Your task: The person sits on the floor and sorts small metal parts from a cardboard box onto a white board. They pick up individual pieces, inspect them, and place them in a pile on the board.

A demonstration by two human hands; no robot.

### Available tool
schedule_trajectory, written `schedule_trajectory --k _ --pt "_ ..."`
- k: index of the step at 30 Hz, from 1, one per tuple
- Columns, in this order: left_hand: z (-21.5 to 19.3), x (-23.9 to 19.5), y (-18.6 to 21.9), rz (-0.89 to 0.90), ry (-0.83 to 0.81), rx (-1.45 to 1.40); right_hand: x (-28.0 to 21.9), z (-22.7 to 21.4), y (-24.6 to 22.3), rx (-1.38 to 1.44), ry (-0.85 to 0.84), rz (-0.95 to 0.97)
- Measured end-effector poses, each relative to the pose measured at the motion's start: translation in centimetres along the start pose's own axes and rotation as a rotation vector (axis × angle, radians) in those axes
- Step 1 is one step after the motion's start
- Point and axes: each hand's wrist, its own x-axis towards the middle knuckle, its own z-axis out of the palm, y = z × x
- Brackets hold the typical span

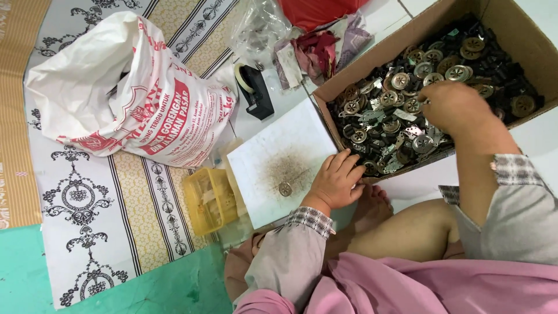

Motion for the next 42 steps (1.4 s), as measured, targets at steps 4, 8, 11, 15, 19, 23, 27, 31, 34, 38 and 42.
schedule_trajectory --k 4,8,11,15,19,23,27,31,34,38,42 --pt "0.5 0.2 -0.5 -0.007 -0.004 -0.013 -0.1 0.7 -3.4 0.019 -0.192 -0.026" --pt "0.6 -0.1 -0.5 -0.017 -0.023 0.016 2.7 5.5 -3.6 -0.034 -0.459 -0.167" --pt "0.6 0.0 -0.6 -0.02 -0.023 0.013 1.9 3.9 -4.1 -0.009 -0.467 -0.091" --pt "0.5 0.0 -0.5 -0.02 0.003 0.009 3.5 4.6 -2.0 0.09 -0.287 -0.068" --pt "0.2 0.0 -0.6 -0.012 0.022 -0.005 -5.0 -4.3 -5.9 0.27 -0.251 0.055" --pt "0.6 -0.1 -0.7 -0.005 0.026 0.008 -0.5 -0.3 -0.9 0.108 -0.105 0.054" --pt "0.5 -0.1 -0.7 -0.01 0.023 0.017 0.6 1.2 -0.5 -0.153 -0.225 0.123" --pt "0.8 -0.2 -0.8 -0.014 0.031 0.022 1.0 1.6 -0.9 -0.232 -0.226 0.12" --pt "0.9 -0.2 -0.7 -0.012 0.043 0.009 1.6 2.3 -0.6 -0.231 -0.21 0.11" --pt "0.8 -0.2 -0.8 -0.016 0.026 -0.005 3.0 3.5 0.6 -0.287 -0.232 0.1" --pt "0.7 -0.2 -1.1 -0.045 0.002 -0.113 1.3 3.2 0.9 -0.193 -0.119 0.045"
